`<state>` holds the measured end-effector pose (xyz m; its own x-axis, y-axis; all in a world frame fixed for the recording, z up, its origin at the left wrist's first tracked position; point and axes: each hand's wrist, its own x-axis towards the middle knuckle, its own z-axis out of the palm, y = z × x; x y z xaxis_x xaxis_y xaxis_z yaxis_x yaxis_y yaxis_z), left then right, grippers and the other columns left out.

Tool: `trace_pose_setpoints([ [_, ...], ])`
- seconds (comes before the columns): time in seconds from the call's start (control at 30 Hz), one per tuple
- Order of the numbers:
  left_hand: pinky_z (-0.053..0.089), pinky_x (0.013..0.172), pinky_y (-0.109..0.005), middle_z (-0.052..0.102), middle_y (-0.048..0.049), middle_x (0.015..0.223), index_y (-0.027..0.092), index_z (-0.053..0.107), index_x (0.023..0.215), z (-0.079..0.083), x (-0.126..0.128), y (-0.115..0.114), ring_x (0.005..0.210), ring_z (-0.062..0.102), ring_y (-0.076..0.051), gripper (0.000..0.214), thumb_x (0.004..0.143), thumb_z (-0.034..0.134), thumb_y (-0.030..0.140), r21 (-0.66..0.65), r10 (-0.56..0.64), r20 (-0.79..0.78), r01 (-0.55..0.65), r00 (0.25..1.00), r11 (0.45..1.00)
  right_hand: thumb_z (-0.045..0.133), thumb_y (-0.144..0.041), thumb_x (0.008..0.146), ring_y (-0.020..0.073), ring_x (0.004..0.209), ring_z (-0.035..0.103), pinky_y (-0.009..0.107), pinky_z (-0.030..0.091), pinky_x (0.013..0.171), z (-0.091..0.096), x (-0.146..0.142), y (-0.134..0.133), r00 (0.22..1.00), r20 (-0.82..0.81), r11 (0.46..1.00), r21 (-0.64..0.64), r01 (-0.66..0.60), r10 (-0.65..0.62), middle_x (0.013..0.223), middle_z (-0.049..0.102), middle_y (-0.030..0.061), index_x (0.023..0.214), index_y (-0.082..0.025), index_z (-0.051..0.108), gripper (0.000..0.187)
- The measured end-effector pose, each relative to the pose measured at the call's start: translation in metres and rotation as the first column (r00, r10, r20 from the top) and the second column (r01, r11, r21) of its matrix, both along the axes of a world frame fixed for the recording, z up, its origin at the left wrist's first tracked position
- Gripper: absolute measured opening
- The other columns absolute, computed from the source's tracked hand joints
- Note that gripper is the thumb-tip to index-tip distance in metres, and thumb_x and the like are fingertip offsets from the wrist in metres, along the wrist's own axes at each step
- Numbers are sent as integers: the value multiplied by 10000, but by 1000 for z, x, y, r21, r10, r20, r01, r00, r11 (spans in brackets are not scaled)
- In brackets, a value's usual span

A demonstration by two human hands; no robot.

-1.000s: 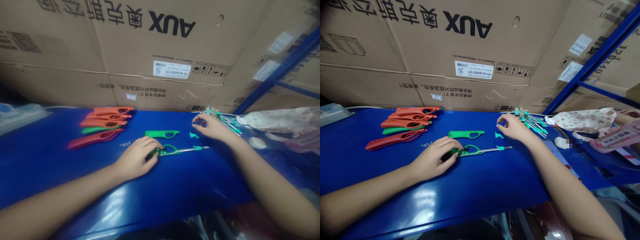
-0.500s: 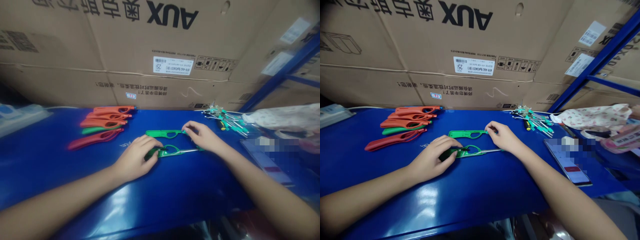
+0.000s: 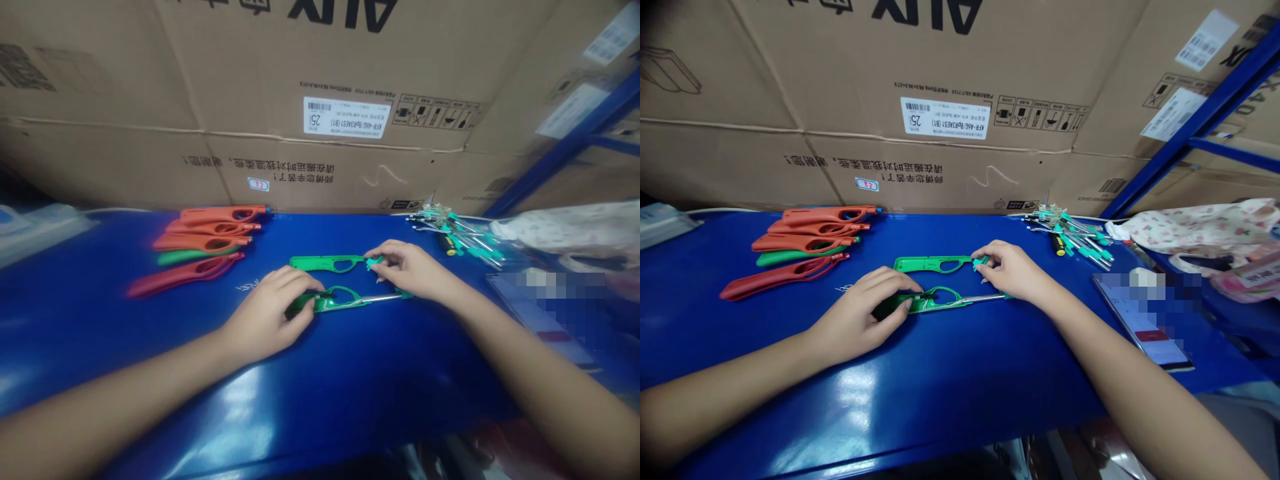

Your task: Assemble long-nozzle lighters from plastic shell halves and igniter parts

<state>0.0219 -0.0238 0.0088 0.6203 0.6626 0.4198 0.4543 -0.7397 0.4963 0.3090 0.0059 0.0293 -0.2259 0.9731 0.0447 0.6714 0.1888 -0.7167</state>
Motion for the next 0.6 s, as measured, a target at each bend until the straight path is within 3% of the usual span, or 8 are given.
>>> trace_pose_setpoints([
  [0.2,458,886,-395,701,-50,1054,204,636,1079,0,1,0,976,603,-224,167,940,545,191,-2,15,-19,-15,1000,1000,688,-283,819,156,575,644,272,495,545,6,0,-4,1000,7,999,-40,22,-22,648,675,4,873,-189,647,116],
  [0.4,412,848,-387,704,-41,1078,219,647,1082,2,2,0,988,590,-234,164,948,577,283,16,79,-111,-78,991,997,786,-321,772,146,687,610,282,478,641,9,8,-3,956,268,988,66,-138,115,880,694,33,959,-193,688,247],
  [0.53,398,841,-381,707,-33,1077,222,658,1083,3,1,-1,992,582,-236,183,942,593,320,17,94,-153,-93,984,996,687,-238,865,134,701,590,288,468,684,7,13,-1,913,379,974,104,-203,150,962,658,54,902,-185,684,64],
  [0.6,396,838,-380,712,-29,1070,224,668,1084,2,0,-1,994,584,-234,197,943,597,342,22,96,-164,-93,982,995,639,-236,906,136,703,585,287,454,684,8,12,-2,898,402,963,119,-242,176,943,648,50,868,-184,661,67],
])
